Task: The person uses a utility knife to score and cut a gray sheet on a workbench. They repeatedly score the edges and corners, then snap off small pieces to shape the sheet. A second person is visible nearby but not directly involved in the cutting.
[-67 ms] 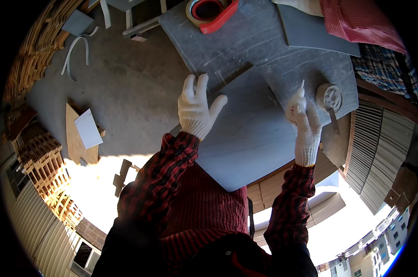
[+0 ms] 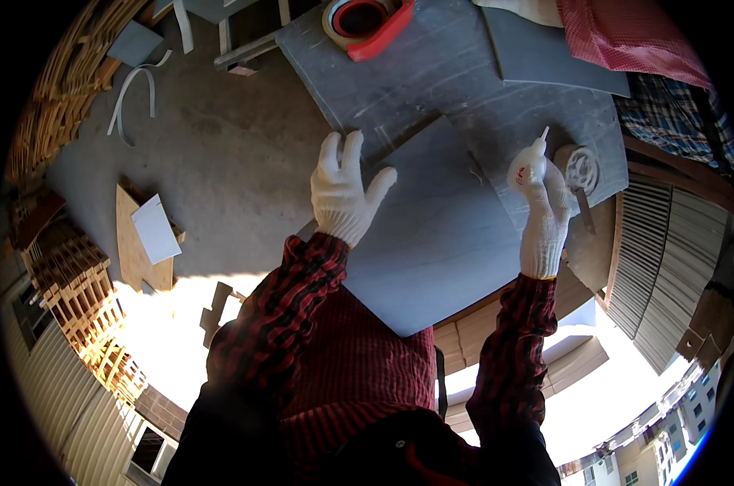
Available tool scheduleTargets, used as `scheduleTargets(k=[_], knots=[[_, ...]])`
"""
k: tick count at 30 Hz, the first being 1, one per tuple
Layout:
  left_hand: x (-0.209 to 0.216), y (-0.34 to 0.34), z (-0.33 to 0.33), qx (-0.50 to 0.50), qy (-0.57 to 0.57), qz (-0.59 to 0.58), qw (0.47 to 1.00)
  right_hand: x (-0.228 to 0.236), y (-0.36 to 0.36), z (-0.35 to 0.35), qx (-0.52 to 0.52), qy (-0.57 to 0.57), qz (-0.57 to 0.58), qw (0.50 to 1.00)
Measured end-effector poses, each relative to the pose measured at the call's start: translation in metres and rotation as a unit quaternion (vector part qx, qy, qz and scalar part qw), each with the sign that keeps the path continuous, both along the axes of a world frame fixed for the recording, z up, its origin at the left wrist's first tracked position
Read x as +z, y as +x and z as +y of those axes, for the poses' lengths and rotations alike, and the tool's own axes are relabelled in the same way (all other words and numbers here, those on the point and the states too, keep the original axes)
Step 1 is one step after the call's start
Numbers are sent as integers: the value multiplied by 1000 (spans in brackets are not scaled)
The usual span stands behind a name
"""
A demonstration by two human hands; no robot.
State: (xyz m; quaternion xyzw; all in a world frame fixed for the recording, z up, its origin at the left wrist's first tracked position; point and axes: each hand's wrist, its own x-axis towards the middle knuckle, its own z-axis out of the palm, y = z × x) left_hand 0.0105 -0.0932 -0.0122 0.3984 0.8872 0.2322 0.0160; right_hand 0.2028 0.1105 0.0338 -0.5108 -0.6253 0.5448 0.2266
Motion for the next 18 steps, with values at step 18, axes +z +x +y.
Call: scheduleTargets(k=[18], knots=[[-1,4,1,17,-24,-6,1000,-29,-35,15,-65,171,-112,977]])
